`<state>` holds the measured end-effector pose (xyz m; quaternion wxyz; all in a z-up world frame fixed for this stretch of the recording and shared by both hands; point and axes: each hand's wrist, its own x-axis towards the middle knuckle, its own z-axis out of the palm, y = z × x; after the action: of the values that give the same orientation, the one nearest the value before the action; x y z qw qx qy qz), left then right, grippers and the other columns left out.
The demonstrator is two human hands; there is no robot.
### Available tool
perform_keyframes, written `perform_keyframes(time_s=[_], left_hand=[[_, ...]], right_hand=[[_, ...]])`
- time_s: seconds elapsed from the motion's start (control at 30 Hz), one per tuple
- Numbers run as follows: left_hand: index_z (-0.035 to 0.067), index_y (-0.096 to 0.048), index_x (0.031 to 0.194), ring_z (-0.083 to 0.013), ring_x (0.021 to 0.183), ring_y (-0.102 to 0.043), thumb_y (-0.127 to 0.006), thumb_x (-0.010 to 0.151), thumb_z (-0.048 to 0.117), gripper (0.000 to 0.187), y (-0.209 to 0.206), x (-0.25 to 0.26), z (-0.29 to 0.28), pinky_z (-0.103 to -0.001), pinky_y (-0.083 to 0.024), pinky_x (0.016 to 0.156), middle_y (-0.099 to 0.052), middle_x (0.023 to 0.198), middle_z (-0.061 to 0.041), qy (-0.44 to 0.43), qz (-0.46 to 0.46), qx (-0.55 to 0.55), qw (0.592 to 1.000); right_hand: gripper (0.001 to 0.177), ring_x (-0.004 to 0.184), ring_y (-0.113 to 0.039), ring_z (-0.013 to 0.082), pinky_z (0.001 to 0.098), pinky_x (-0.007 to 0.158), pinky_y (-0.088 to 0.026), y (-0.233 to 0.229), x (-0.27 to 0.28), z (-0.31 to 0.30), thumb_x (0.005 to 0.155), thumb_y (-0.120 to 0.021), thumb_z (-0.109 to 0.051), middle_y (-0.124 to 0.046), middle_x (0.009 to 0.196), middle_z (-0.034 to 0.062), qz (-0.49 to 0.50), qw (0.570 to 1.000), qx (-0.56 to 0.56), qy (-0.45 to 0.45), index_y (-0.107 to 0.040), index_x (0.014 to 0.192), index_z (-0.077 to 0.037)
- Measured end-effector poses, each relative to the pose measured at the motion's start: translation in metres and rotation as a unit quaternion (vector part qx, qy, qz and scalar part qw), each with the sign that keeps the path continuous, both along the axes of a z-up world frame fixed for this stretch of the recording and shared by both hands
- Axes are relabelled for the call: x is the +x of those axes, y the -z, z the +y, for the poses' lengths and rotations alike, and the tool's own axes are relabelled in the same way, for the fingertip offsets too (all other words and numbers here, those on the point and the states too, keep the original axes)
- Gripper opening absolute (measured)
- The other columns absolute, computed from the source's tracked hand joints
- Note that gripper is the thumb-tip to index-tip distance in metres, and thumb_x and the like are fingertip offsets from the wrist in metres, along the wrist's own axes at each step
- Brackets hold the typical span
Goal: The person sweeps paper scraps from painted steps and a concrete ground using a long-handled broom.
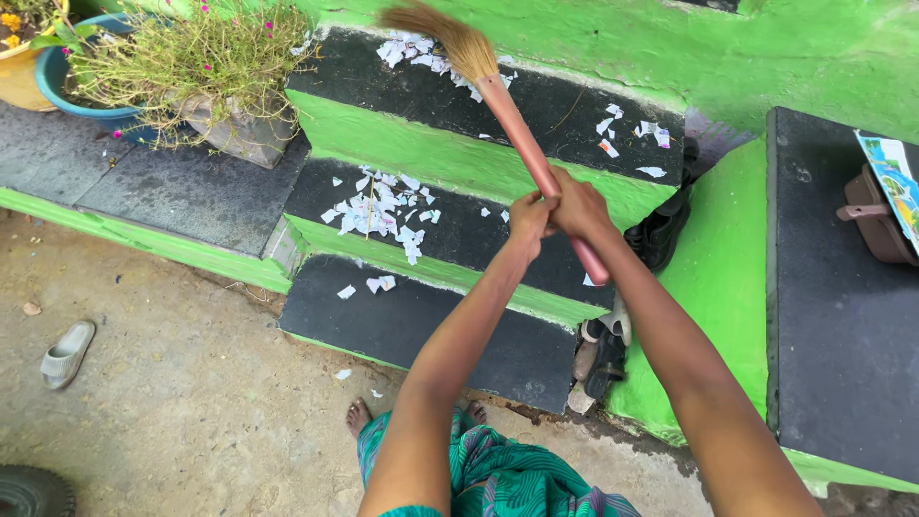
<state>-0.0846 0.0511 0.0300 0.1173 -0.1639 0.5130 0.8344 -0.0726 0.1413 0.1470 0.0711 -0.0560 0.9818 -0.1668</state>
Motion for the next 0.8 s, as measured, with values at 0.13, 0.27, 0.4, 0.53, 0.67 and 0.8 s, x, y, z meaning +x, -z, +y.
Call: perform_keyframes(time_s=[0.13,0.27,0.4,0.53,0.67,0.8], left_hand=[[0.011,-0.064,0.119,-0.0143,0.064,-0.067,-0.072,0.079,0.017,0.041,0.015,0.007,-0.011,-0.031,-0.053,0.050,-0.070,0.086,-0.003,-0.010,-0.048,0.007,0.999],[0.006,-0.070,0.110,-0.0163,0.062,-0.067,-0.074,0.081,0.016,0.031,0.028,0.051,-0.023,-0.031,-0.057,0.054,-0.071,0.085,-0.005,0.077,-0.059,0.024,0.995],[0.005,-0.070,0.106,-0.0193,0.067,-0.071,-0.074,0.083,0.014,0.025,0.023,0.111,-0.029,-0.032,-0.060,0.059,-0.074,0.088,-0.007,0.163,-0.087,0.069,0.980],[0.005,-0.069,0.107,-0.0205,0.071,-0.072,-0.075,0.086,0.018,0.026,-0.004,0.172,-0.029,-0.031,-0.061,0.061,-0.075,0.091,-0.010,0.264,-0.101,0.035,0.959],[0.010,-0.069,0.111,-0.0183,0.076,-0.074,-0.077,0.086,0.026,0.031,-0.026,0.219,-0.022,-0.032,-0.062,0.066,-0.075,0.095,-0.009,0.329,-0.119,0.071,0.934],[0.010,-0.070,0.109,-0.0190,0.077,-0.075,-0.077,0.086,0.027,0.029,-0.022,0.229,-0.015,-0.033,-0.061,0.067,-0.076,0.094,-0.007,0.340,-0.116,0.072,0.931]], right_hand=[[0.098,0.102,-0.070,0.0413,0.0505,0.089,-0.055,0.012,0.003,-0.010,0.068,-0.082,-0.026,-0.073,0.110,0.0214,-0.019,1.000,0.008,-0.012,-0.039,0.155,-0.021],[0.101,0.101,-0.070,0.0431,0.0522,0.088,-0.054,0.010,0.060,-0.009,0.071,-0.082,-0.033,-0.073,0.106,0.0227,-0.050,0.997,0.019,-0.046,-0.033,0.158,-0.020],[0.094,0.099,-0.071,0.0422,0.0513,0.089,-0.056,-0.004,0.125,0.000,0.078,-0.073,-0.031,-0.073,0.106,0.0214,-0.115,0.990,0.068,-0.054,-0.026,0.160,-0.028],[0.094,0.098,-0.070,0.0440,0.0525,0.085,-0.056,-0.021,0.195,0.015,0.075,-0.067,-0.019,-0.071,0.111,0.0224,-0.110,0.988,0.062,-0.084,-0.025,0.159,-0.026],[0.104,0.096,-0.072,0.0419,0.0505,0.087,-0.057,-0.046,0.234,0.032,0.065,-0.069,-0.017,-0.072,0.109,0.0206,-0.152,0.979,0.078,-0.111,-0.023,0.158,-0.029],[0.104,0.096,-0.072,0.0406,0.0492,0.089,-0.057,-0.049,0.242,0.033,0.068,-0.073,-0.022,-0.074,0.104,0.0201,-0.212,0.970,0.099,-0.065,-0.024,0.159,-0.035]])
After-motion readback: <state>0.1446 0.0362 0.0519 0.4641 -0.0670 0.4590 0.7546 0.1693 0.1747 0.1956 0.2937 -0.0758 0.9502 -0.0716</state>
